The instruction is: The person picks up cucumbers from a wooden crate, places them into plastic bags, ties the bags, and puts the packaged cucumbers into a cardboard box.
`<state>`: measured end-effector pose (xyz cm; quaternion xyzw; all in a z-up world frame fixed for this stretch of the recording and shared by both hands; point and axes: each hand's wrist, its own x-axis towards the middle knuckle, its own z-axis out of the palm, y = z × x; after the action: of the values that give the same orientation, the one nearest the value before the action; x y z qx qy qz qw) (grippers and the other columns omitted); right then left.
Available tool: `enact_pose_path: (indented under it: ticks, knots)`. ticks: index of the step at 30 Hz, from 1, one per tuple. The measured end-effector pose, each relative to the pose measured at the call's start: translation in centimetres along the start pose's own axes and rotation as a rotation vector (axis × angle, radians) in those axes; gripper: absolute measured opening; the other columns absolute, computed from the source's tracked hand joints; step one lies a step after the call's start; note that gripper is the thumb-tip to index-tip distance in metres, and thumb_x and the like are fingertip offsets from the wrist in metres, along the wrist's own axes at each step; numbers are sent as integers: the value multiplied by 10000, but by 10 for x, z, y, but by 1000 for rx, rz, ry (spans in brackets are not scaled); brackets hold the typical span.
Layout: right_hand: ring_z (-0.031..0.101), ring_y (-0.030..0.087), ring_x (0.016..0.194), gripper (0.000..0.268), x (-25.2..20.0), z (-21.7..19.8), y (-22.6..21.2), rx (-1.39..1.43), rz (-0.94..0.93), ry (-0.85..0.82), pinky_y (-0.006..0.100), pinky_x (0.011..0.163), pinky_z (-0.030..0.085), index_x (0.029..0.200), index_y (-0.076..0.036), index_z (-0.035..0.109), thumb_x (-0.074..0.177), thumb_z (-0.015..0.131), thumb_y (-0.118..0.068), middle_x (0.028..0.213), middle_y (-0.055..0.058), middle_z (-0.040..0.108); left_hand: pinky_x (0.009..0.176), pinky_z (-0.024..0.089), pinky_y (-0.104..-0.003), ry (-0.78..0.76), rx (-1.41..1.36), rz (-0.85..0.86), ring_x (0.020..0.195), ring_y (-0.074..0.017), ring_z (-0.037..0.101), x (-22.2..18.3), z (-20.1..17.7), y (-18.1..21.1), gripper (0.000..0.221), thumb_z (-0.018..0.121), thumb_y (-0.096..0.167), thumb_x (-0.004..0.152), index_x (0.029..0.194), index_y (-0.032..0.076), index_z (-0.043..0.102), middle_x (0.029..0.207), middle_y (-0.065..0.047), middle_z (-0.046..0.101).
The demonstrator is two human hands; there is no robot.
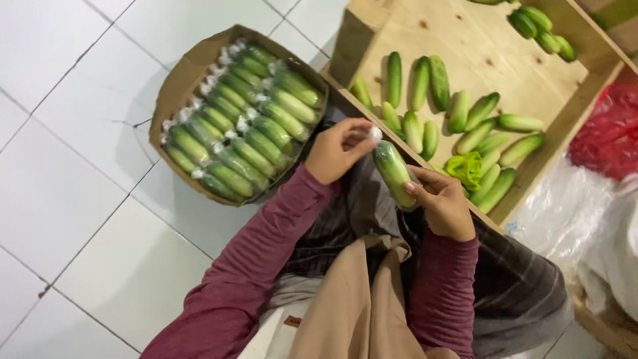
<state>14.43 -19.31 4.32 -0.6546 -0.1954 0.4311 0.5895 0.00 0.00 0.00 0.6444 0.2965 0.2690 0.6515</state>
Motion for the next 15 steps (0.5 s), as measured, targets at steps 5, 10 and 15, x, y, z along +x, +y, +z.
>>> enact_pose_path:
  ticks: [5, 10, 15]
  knots:
    - [690, 233, 914, 375, 26, 37, 8, 1, 2, -55, 425, 787, 608, 1242, 122, 672, 896, 747, -3, 1048, 201, 724, 761, 626, -360, 201, 201, -68, 929, -272, 754, -20, -86, -49, 263, 723, 319, 969, 1185, 169, 726, 1022, -127, 770]
    - [677, 206, 908, 337, 54, 107, -4, -62, 4, -178, 399, 752, 601, 1219, 125, 685, 938, 742, -53, 1004, 207, 733, 822, 606, -364, 380, 541, -166, 952, -230, 728, -49, -163, -101, 193, 663, 199, 1020, 1184, 114, 721, 1012, -74, 735]
    - [564, 139, 748, 280, 94, 187, 20, -318, 19, -212, 334, 642, 529, 1087, -9, 792, 892, 823, -206, 814, 73, 688, 1076, 372, -490, 493, 1174, -217, 1229, -231, 536, -68, -225, -136, 195, 672, 335, 1011, 1161, 217, 713, 1203, 27, 643]
